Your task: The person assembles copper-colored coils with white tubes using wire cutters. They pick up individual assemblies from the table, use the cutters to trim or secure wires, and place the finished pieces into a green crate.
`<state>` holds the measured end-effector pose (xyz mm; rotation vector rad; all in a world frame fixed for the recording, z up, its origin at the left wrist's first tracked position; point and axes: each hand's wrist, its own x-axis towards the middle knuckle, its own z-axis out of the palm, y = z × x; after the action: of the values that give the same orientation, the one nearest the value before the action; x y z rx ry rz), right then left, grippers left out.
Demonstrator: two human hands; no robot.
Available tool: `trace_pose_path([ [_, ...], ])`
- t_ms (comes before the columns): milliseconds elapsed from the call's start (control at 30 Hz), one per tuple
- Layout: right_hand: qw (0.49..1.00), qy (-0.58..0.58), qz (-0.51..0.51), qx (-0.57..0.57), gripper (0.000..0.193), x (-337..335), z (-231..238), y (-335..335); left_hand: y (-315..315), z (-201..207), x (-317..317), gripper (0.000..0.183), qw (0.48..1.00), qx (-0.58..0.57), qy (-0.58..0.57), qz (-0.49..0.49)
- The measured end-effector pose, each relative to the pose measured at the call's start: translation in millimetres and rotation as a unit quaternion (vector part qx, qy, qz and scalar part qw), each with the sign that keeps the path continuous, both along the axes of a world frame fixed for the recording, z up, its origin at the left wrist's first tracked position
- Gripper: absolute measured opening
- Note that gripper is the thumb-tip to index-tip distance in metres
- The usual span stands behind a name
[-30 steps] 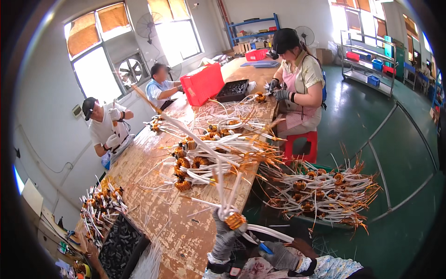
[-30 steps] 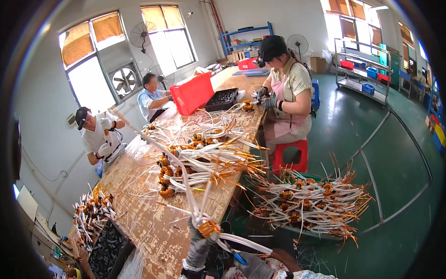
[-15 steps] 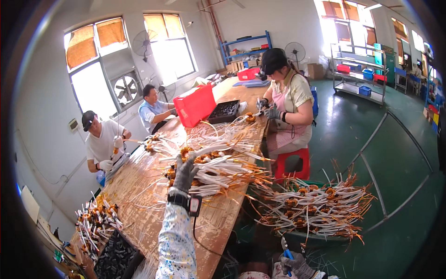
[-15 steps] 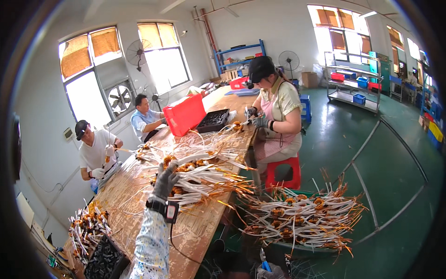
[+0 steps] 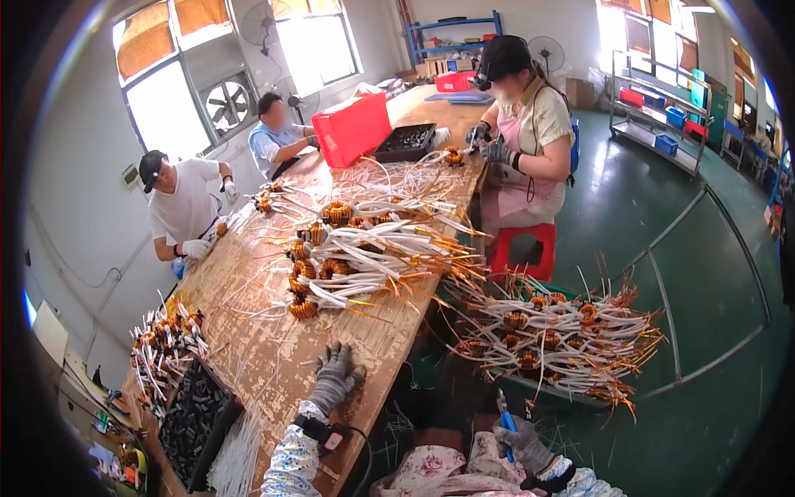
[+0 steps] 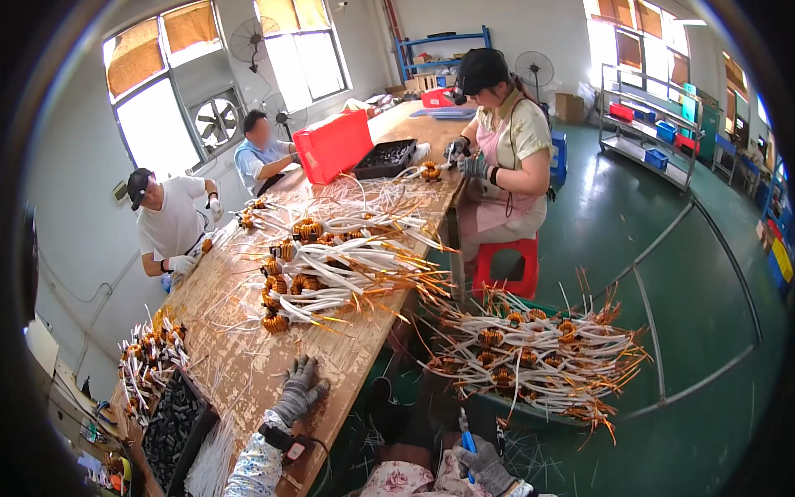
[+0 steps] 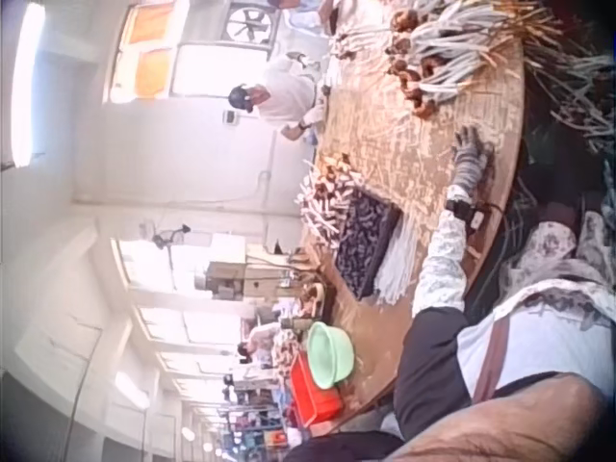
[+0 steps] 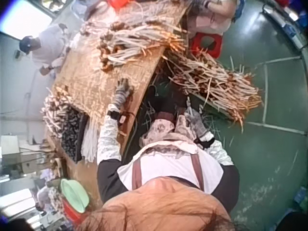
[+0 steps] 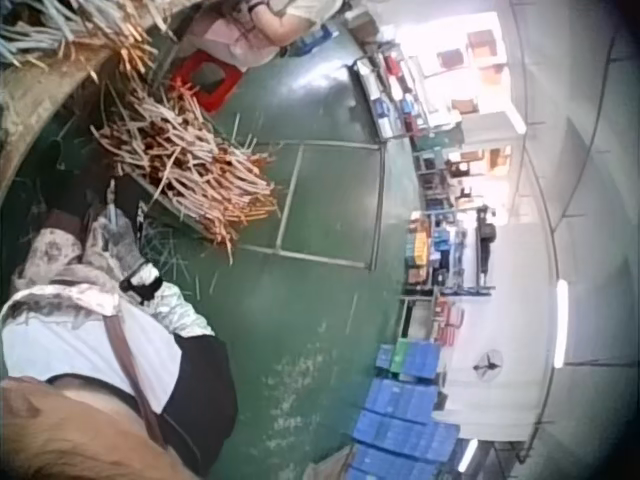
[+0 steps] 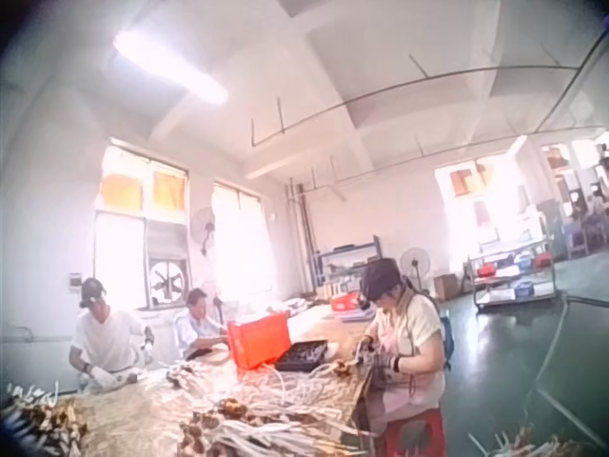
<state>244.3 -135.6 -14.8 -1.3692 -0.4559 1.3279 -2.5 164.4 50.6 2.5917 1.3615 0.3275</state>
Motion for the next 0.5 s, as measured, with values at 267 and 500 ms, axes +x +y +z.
trace_pose_path([
  [267,0.995,-0.095,0.030,0.027,0.032,-21,-44,4,-142,11,105,0.057,0.873,-0.174,-0.148,-0.431],
  [500,0.999,-0.001,0.028,-0.018,0.035,-4,-28,-6,-174,-42,113,0.045,0.832,-0.351,-0.264,-0.338],
])
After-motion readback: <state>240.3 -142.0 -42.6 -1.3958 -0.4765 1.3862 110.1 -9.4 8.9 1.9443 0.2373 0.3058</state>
